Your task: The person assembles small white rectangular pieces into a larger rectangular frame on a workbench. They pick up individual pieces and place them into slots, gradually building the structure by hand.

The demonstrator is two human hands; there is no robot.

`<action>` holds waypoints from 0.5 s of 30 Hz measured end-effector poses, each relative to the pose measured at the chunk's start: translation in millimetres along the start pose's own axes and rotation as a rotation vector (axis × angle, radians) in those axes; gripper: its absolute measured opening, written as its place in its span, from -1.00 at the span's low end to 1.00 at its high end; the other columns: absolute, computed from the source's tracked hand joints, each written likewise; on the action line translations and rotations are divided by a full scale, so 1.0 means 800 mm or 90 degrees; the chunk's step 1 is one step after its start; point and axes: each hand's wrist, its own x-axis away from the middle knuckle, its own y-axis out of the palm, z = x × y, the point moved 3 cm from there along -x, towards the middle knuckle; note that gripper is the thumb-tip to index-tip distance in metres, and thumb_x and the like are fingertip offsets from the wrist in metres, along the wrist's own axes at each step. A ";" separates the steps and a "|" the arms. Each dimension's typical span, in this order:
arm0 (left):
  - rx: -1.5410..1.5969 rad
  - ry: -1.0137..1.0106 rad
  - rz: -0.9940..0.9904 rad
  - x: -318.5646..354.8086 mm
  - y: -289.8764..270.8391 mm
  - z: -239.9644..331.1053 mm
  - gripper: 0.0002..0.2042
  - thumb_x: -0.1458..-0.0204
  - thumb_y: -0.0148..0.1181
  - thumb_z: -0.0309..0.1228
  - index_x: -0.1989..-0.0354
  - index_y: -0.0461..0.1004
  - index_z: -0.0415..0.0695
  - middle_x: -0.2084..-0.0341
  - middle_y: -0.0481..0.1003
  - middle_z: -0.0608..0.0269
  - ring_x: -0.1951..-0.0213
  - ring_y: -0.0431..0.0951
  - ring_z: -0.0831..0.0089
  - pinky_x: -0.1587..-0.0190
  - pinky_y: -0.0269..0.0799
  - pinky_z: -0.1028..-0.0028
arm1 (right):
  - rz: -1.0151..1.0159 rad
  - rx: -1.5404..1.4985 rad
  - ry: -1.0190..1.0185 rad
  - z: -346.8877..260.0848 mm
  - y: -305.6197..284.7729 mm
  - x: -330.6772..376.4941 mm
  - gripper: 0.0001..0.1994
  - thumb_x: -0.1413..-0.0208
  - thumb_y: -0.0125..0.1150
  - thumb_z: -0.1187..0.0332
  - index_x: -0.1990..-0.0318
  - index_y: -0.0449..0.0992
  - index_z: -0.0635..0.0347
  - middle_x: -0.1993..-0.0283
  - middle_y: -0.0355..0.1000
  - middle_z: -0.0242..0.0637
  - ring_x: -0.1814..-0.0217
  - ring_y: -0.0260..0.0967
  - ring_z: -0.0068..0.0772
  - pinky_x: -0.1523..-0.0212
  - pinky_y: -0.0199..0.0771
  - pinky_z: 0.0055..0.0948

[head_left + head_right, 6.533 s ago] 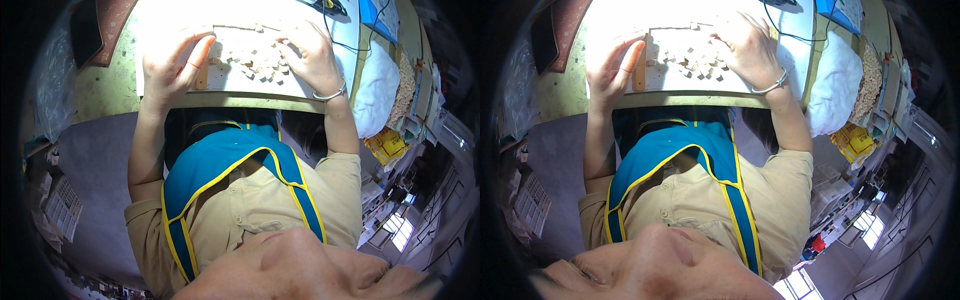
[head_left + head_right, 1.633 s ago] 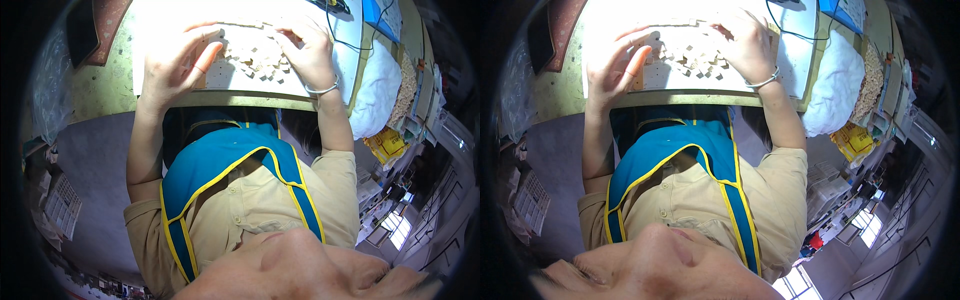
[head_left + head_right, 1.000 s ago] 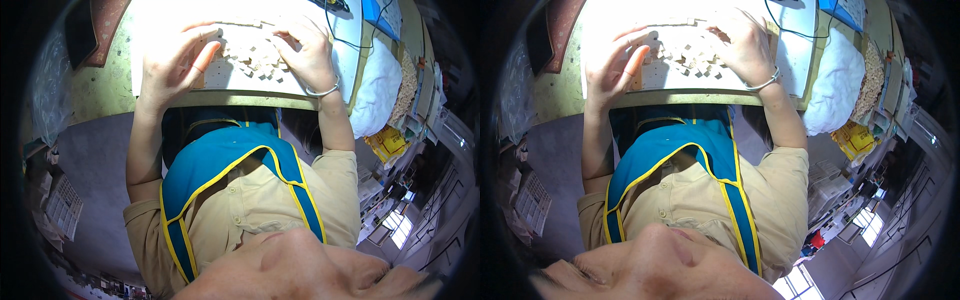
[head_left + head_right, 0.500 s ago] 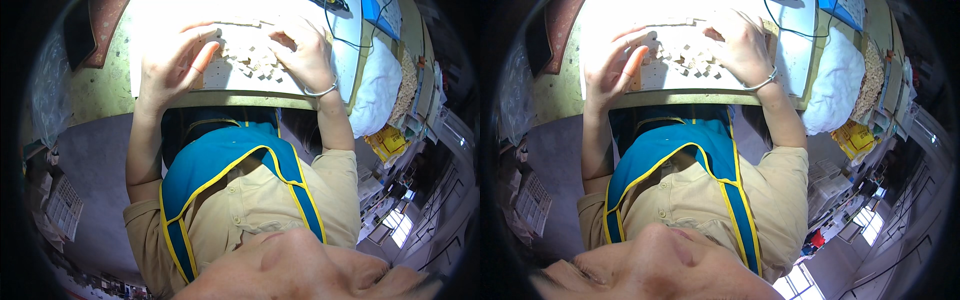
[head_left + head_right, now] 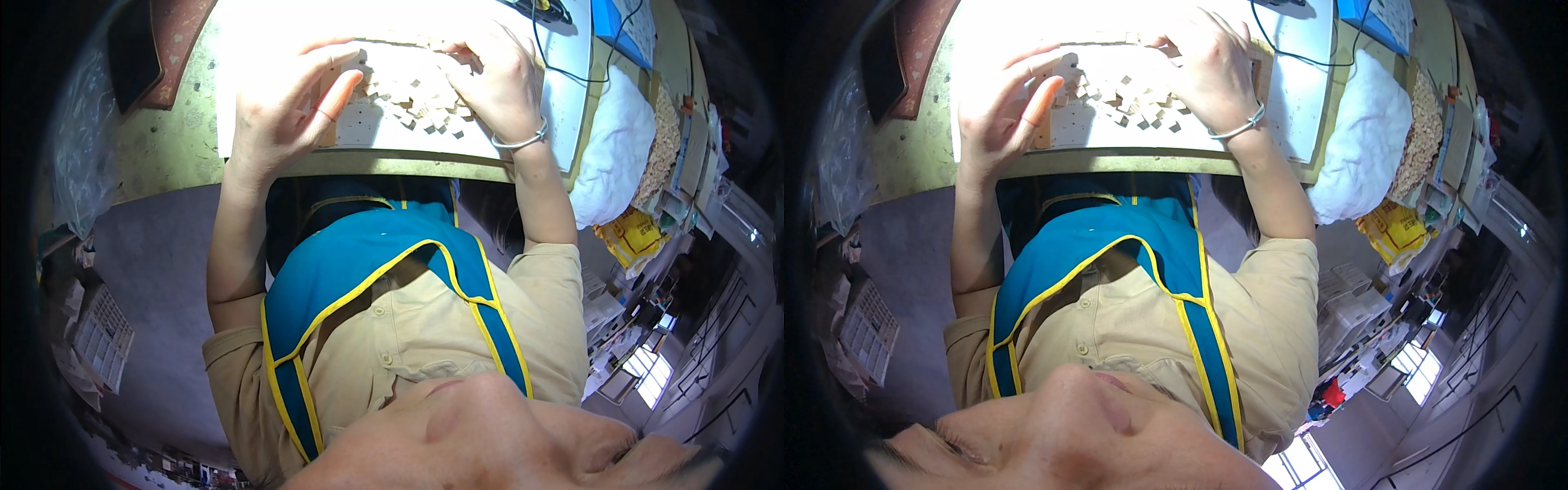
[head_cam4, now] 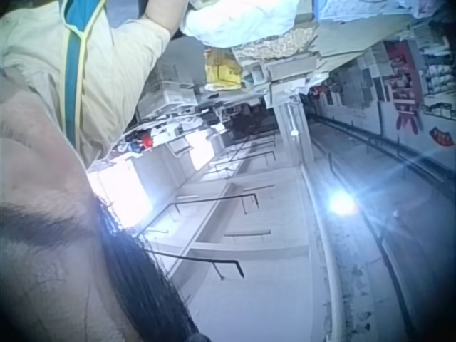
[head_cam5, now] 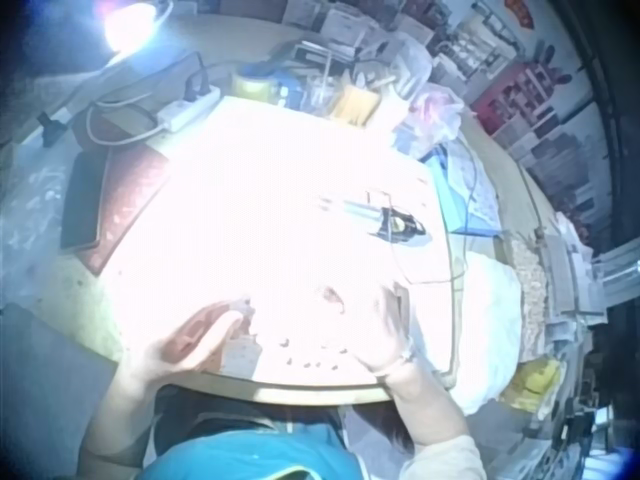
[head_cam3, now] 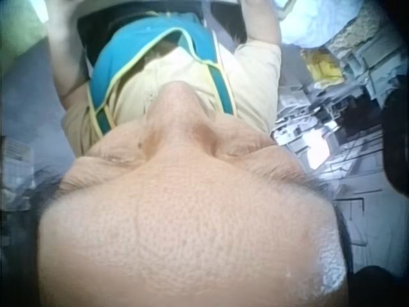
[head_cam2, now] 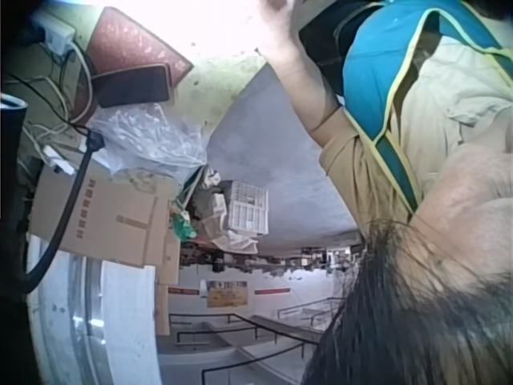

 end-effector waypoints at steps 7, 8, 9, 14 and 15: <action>0.010 -0.005 0.000 0.002 0.001 -0.001 -0.75 -0.13 0.42 -0.40 0.05 0.65 -0.17 0.05 0.68 0.21 0.49 0.62 0.57 0.47 0.49 0.62 | 0.018 -0.032 -0.072 0.007 0.002 -0.005 -0.84 0.00 0.51 0.43 0.26 0.67 0.19 0.29 0.59 -0.29 0.28 0.58 -0.37 0.24 0.60 -0.45; 0.010 -0.003 0.000 0.001 0.001 -0.001 -0.76 -0.13 0.41 -0.41 0.05 0.65 -0.18 0.05 0.68 0.21 0.48 0.63 0.57 0.46 0.51 0.62 | 0.016 -0.043 -0.079 0.009 0.002 -0.006 -0.84 0.00 0.51 0.43 0.26 0.67 0.20 0.28 0.59 -0.28 0.28 0.58 -0.37 0.23 0.60 -0.44; 0.010 0.000 -0.001 0.000 0.000 0.000 -0.77 -0.13 0.41 -0.42 0.05 0.64 -0.18 0.05 0.68 0.20 0.48 0.64 0.57 0.45 0.52 0.61 | 0.013 -0.055 -0.086 0.010 0.002 -0.007 -0.84 0.00 0.51 0.43 0.26 0.67 0.20 0.28 0.59 -0.28 0.28 0.58 -0.36 0.23 0.60 -0.44; 0.038 -0.023 -0.017 -0.002 0.003 0.005 -0.79 -0.14 0.39 -0.47 0.05 0.63 -0.19 0.06 0.68 0.19 0.42 0.70 0.54 0.37 0.60 0.57 | 0.014 0.004 -0.057 0.001 0.004 -0.006 -0.83 0.00 0.51 0.42 0.26 0.67 0.19 0.27 0.60 -0.27 0.27 0.60 -0.34 0.22 0.61 -0.42; 0.053 -0.027 -0.020 -0.001 0.006 0.004 -0.78 -0.14 0.39 -0.48 0.05 0.63 -0.19 0.06 0.68 0.19 0.41 0.71 0.54 0.35 0.61 0.56 | 0.022 -0.001 -0.060 0.002 0.003 -0.006 -0.83 0.01 0.51 0.42 0.26 0.67 0.19 0.27 0.60 -0.27 0.26 0.60 -0.34 0.22 0.61 -0.41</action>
